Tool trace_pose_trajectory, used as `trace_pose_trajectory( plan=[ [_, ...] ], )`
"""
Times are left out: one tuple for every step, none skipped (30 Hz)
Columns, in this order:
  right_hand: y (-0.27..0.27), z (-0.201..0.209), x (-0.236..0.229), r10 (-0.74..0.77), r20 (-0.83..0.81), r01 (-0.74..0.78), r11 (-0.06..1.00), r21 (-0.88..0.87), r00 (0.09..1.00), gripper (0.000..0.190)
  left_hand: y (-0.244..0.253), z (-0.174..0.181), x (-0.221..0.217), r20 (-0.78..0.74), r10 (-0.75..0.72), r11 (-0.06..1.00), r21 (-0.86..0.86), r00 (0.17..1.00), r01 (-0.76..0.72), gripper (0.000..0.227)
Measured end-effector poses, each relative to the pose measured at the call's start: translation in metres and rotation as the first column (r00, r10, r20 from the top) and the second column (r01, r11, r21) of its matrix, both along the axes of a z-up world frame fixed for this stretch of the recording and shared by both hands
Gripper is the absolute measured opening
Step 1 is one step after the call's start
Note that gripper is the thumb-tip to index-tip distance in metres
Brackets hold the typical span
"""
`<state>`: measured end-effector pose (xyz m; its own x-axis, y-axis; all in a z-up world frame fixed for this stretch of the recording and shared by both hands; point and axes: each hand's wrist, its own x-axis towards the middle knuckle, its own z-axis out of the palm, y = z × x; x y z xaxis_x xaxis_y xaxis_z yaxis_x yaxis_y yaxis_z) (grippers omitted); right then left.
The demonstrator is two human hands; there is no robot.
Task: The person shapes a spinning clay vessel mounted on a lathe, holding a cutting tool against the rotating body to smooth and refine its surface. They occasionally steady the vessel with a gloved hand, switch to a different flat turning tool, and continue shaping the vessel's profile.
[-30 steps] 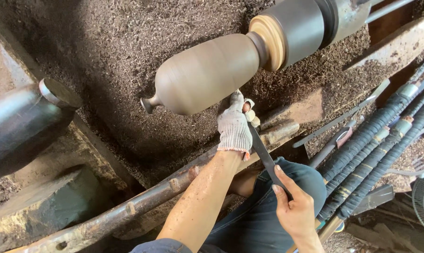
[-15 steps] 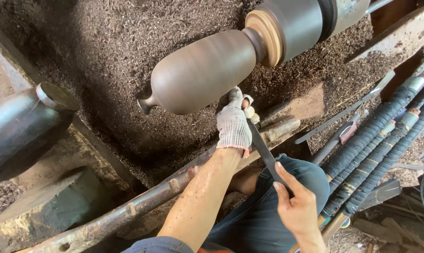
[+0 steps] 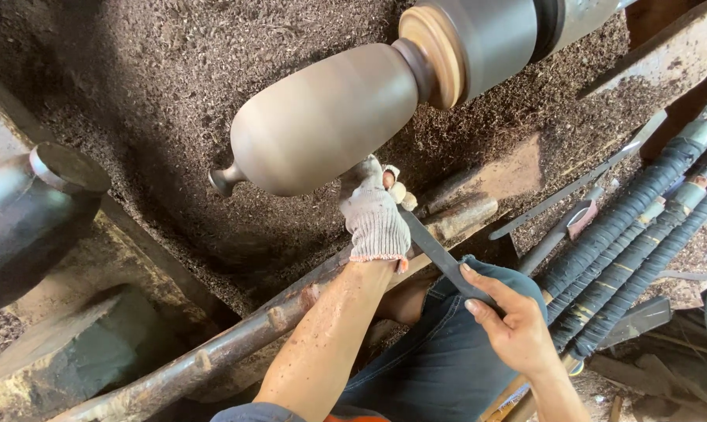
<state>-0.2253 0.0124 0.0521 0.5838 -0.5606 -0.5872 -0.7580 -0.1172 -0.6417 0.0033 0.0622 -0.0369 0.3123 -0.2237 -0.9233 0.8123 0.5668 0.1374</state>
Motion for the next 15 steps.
trace_pose_trajectory(
  plan=[
    [-0.004, -0.002, -0.003, 0.002, 0.003, -0.003, 0.999, 0.038, 1.0, 0.047, 0.001, 0.001, -0.001, -0.021, 0.068, 0.996, -0.047, 0.997, -0.069, 0.011],
    [-0.007, -0.005, -0.006, 0.007, 0.001, -0.007, 0.999, 0.037, 1.0, 0.047, 0.0, -0.001, -0.001, -0.022, 0.073, 0.996, -0.048, 0.997, -0.074, 0.011],
    [-0.011, -0.007, -0.009, -0.012, -0.027, 0.014, 0.996, 0.091, 1.0, 0.048, 0.0, -0.003, -0.002, -0.001, 0.029, 1.0, 0.003, 1.0, -0.029, 0.011],
    [-0.014, -0.01, -0.011, -0.029, -0.055, 0.037, 0.989, 0.146, 0.998, 0.05, 0.0, -0.005, -0.002, 0.019, -0.016, 0.998, 0.057, 1.0, 0.014, 0.01],
    [-0.022, -0.017, -0.019, -0.024, -0.055, 0.032, 0.989, 0.147, 0.998, 0.05, 0.0, -0.008, -0.002, 0.019, -0.011, 0.998, 0.058, 1.0, 0.009, 0.01],
    [-0.029, -0.024, -0.028, -0.036, -0.161, 0.068, 0.977, 0.204, 0.986, 0.053, 0.0, -0.011, -0.002, -0.032, 0.033, 0.999, 0.036, 0.999, -0.032, 0.015],
    [-0.036, -0.031, -0.036, -0.041, -0.266, 0.111, 0.961, 0.255, 0.963, 0.057, 0.0, -0.014, -0.002, -0.083, 0.075, 0.997, 0.015, 0.994, -0.074, 0.021],
    [-0.036, -0.026, -0.029, -0.036, -0.268, 0.108, 0.96, 0.258, 0.963, 0.057, 0.004, -0.004, -0.002, -0.085, 0.08, 0.997, 0.019, 0.993, -0.079, 0.021],
    [-0.036, -0.019, -0.021, -0.01, -0.373, 0.126, 0.949, 0.288, 0.928, 0.058, 0.007, 0.007, -0.001, -0.036, 0.052, 0.995, 0.084, 0.998, -0.049, 0.02],
    [-0.034, -0.013, -0.012, 0.006, -0.467, 0.156, 0.939, 0.307, 0.884, 0.059, 0.008, 0.018, 0.002, 0.016, 0.011, 0.99, 0.141, 1.0, -0.013, 0.019],
    [-0.019, 0.001, -0.006, 0.0, -0.465, 0.16, 0.939, 0.304, 0.885, 0.059, 0.015, 0.019, 0.002, 0.019, 0.006, 0.991, 0.137, 1.0, -0.009, 0.019],
    [-0.006, 0.015, 0.002, 0.055, -0.31, 0.016, 0.975, 0.22, 0.949, 0.057, 0.021, 0.02, 0.003, -0.061, 0.007, 0.998, 0.062, 0.998, -0.003, 0.017],
    [0.007, 0.028, 0.009, 0.13, -0.153, -0.114, 0.987, 0.11, 0.98, 0.055, 0.028, 0.021, 0.004, -0.14, 0.001, 1.0, -0.015, 0.99, -0.003, 0.015],
    [0.027, 0.032, 0.006, 0.134, -0.148, -0.118, 0.987, 0.112, 0.98, 0.055, 0.033, 0.025, 0.007, -0.135, 0.005, 1.0, -0.013, 0.991, -0.007, 0.015],
    [0.048, 0.036, 0.003, 0.18, -0.017, -0.181, 0.981, -0.073, 0.983, 0.054, 0.038, 0.03, 0.01, -0.156, -0.096, 0.995, -0.039, 0.983, 0.091, 0.018]
  ],
)
